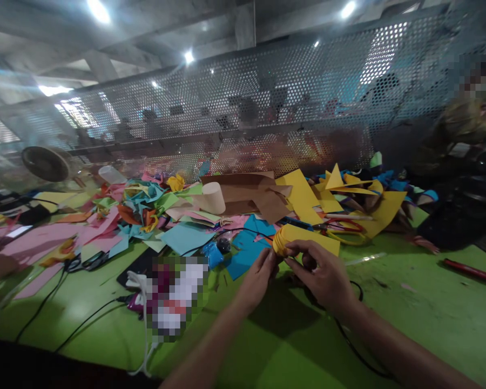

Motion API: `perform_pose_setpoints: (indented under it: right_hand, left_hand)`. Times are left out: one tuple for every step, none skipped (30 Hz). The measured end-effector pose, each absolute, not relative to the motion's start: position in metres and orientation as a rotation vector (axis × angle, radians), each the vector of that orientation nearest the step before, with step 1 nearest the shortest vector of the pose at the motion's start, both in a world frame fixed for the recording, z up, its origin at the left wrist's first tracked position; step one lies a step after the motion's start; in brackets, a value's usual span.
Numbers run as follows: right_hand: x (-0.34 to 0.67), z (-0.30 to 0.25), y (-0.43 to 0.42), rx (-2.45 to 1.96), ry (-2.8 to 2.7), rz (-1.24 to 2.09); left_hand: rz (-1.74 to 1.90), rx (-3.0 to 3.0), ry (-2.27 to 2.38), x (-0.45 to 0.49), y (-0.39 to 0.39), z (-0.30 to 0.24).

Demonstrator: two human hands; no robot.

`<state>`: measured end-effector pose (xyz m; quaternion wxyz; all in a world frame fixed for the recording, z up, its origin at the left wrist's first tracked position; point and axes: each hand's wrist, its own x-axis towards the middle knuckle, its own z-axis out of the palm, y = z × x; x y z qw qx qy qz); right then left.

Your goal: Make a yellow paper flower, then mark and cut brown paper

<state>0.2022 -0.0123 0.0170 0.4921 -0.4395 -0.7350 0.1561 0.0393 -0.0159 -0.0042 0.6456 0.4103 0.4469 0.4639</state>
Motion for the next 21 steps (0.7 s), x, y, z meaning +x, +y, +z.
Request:
perform_pose_setpoints:
  right_hand:
    - [0.203, 0.018, -0.012, -1.052, -1.792, 0.361]
    - [0.203, 0.019, -0.012, -1.039, -1.803, 0.349]
    - [0.203, 0.02, -0.013, -1.027, -1.813, 0.34]
    - [0.203, 0.021, -0.013, -1.019, -1.821, 0.337]
    - [0.203, 0.022, -0.013, -1.013, -1.828, 0.336]
    - [0.203, 0.022, -0.013, -1.011, -1.833, 0.338]
    - [0.204, 0.023, -0.013, -1.011, -1.837, 0.342]
    - [0.204, 0.023, -0.013, -1.014, -1.841, 0.348]
    - [0.204, 0.024, -0.013, -1.019, -1.842, 0.355]
    - [0.204, 0.024, -0.013, -1.025, -1.845, 0.364]
    - [0.204, 0.024, -0.013, -1.031, -1.845, 0.371]
    - [0.204, 0.024, -0.013, -1.034, -1.844, 0.377]
    - [0.204, 0.024, -0.013, -1.035, -1.841, 0.382]
    - [0.203, 0.024, -0.013, -1.035, -1.835, 0.386]
    - [0.203, 0.024, -0.013, -1.033, -1.83, 0.389]
    - [0.203, 0.024, -0.013, -1.034, -1.829, 0.393]
    - [0.203, 0.025, -0.013, -1.035, -1.829, 0.396]
    - [0.203, 0.025, -0.013, -1.037, -1.83, 0.399]
    - [0.203, 0.025, -0.013, -1.042, -1.832, 0.402]
    - [0.203, 0.025, -0.012, -1.046, -1.835, 0.407]
    - [0.204, 0.025, -0.012, -1.05, -1.833, 0.414]
  left_hand:
    - [1.05, 0.945, 1.027, 0.039, -0.016, -0.003]
    - [1.043, 0.964, 1.032, 0.039, -0.016, -0.001]
    - [1.04, 0.989, 1.03, 0.039, -0.016, 0.0]
    - [1.037, 1.013, 1.023, 0.038, -0.016, 0.001]
    - [1.035, 1.032, 1.013, 0.038, -0.016, 0.001]
    - [1.033, 1.041, 1.01, 0.038, -0.016, 0.001]
    - [1.031, 1.043, 1.012, 0.037, -0.016, -0.001]
    - [1.028, 1.041, 1.021, 0.037, -0.015, -0.002]
    - [1.02, 1.048, 1.034, 0.037, -0.015, -0.004]
    - [1.014, 1.067, 1.047, 0.036, -0.015, -0.006]
    - [1.009, 1.1, 1.053, 0.036, -0.015, -0.008]
    - [1.005, 1.146, 1.052, 0.035, -0.014, -0.009]
    - [1.002, 1.196, 1.045, 0.035, -0.014, -0.01]
    - [1.002, 1.242, 1.036, 0.034, -0.014, -0.011]
    - [1.006, 1.281, 1.026, 0.034, -0.013, -0.011]
    - [1.008, 1.31, 1.021, 0.034, -0.013, -0.011]
    - [1.007, 1.334, 1.02, 0.034, -0.013, -0.011]
    - [1.005, 1.352, 1.02, 0.033, -0.012, -0.011]
    - [1.004, 1.365, 1.015, 0.033, -0.012, -0.011]
    - [1.006, 1.373, 1.007, 0.033, -0.012, -0.011]
    - [1.01, 1.377, 0.996, 0.033, -0.011, -0.011]
